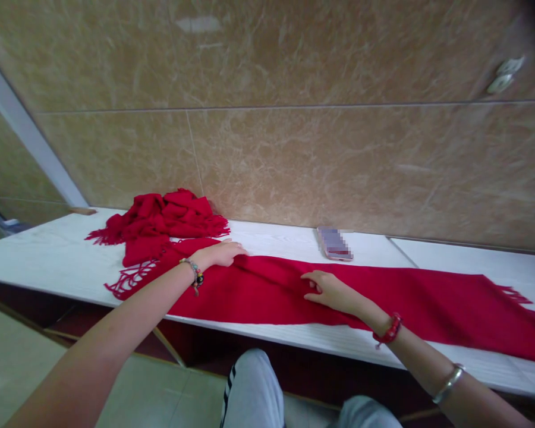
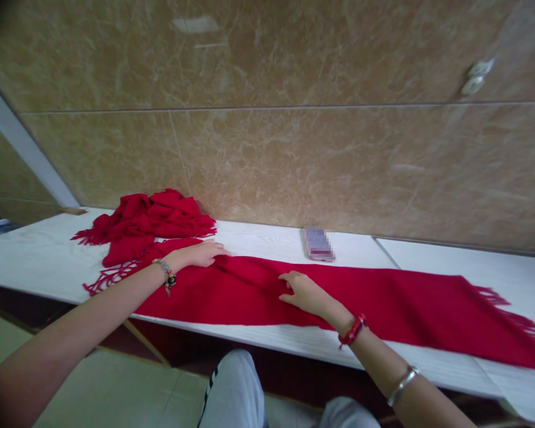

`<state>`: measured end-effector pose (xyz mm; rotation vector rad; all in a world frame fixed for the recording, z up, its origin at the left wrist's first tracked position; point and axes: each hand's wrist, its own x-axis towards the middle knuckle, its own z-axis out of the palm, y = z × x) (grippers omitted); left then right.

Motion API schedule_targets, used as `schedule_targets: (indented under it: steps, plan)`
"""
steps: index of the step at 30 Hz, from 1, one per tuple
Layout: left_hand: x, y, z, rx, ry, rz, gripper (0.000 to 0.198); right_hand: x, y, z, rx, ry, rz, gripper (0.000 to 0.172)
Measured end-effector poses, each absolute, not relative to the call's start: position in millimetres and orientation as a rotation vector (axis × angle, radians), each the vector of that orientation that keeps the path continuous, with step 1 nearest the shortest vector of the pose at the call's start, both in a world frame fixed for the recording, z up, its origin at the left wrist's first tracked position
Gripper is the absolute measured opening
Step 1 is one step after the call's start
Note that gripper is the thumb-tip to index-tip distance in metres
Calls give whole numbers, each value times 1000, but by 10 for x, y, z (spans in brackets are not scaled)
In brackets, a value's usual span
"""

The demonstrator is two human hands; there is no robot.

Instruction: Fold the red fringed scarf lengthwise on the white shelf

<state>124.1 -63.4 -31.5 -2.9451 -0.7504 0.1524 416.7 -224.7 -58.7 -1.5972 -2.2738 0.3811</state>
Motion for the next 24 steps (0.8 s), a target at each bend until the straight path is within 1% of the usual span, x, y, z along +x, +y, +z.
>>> schedule_targets:
  steps: [2,4,6,9,12,14,16,19,20,24]
  plan:
    - [1244,-614,-272,-2935,-741,169,40,4149,-2252,-564,-1621,-2286,429,38]
    - [1187,-614,-208,-2908,-747,134,33,4143,-2242,-545,-1587,-2304,438,30]
    - [1094,-637,-143,-2862,-771,123,27,4148,-2234,-535,-1494,-2294,367,22]
    - [951,-726,-91,-2821,-774,136,27,4164,-2261,-532,-1273,-2269,285,17]
    - [878,-871,-110,-2842,-693,51,39,4166,-2341,-544,-1054,-2359,306,17]
    - [885,-970,-146,-2898,-639,26,39,4156,-2404,-574,-990,-2442,316,20]
    - [926,-1046,-177,-2960,-633,46,37,4147,-2453,-626,-1023,-2479,260,24]
    - [1021,-1103,-201,-2968,-653,33,46,4151,-2478,-722,-1123,-2467,79,28]
    - [1054,-1107,-203,-2954,-630,17,44,4159,-2473,-750,-1132,-2465,25,27]
    - [1136,-1067,-168,-2909,-542,57,18,4226,-2425,-796,-1077,-2451,-87,26]
